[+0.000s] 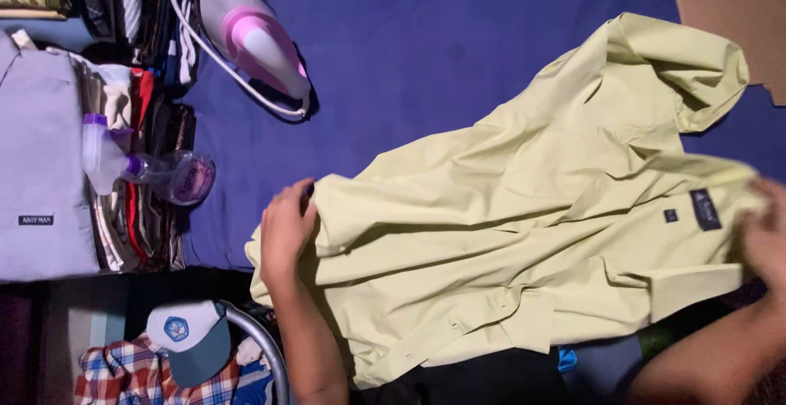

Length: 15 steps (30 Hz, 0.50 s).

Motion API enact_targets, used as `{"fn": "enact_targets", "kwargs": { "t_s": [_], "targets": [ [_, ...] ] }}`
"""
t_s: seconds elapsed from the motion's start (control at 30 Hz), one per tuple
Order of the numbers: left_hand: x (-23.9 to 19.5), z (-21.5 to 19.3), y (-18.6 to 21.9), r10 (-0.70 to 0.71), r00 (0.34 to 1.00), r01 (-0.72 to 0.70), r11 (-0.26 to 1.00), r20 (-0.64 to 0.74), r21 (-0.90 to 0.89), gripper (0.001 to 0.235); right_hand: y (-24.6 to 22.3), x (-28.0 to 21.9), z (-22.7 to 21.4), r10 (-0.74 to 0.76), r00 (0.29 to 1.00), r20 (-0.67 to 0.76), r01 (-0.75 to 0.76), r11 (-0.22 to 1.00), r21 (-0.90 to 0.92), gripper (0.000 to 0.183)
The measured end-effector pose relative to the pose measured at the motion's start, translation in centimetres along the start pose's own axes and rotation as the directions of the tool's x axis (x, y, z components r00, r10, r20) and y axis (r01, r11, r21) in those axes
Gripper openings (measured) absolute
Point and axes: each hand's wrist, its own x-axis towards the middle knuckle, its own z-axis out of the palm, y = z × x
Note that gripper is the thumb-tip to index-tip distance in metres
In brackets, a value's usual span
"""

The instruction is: Ironing a long-sleeved shirt on a flat surface and then buttoning the collar.

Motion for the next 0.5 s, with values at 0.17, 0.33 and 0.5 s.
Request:
{"fn": "enact_targets", "kwargs": {
  "t_s": [0.17,0.33,0.5],
  "targets": [
    [-1.4,-0.8,-1.6,0.058,0.983,0.0,0.948,0.174,-0.317,0.019,-15.3,-1.3,2.8,-0.099,0.987,-0.128,0.043,0.924,-0.379,0.036],
    [-3.3,-4.2,-3.4,0.226,0.936,-0.021,0.802,0.271,-0.597,0.014,-23.3,1.4,6.0,-0.391,0.919,-0.05,0.352,0.873,-0.337,0.043],
    [-3.2,-0.6,-7.9,0.4,0.891,-0.033,0.529,0.215,-0.848,0.013,-28.7,1.7,9.3,-0.206,0.976,0.067,0.216,0.909,-0.356,0.054]
  ]
}}
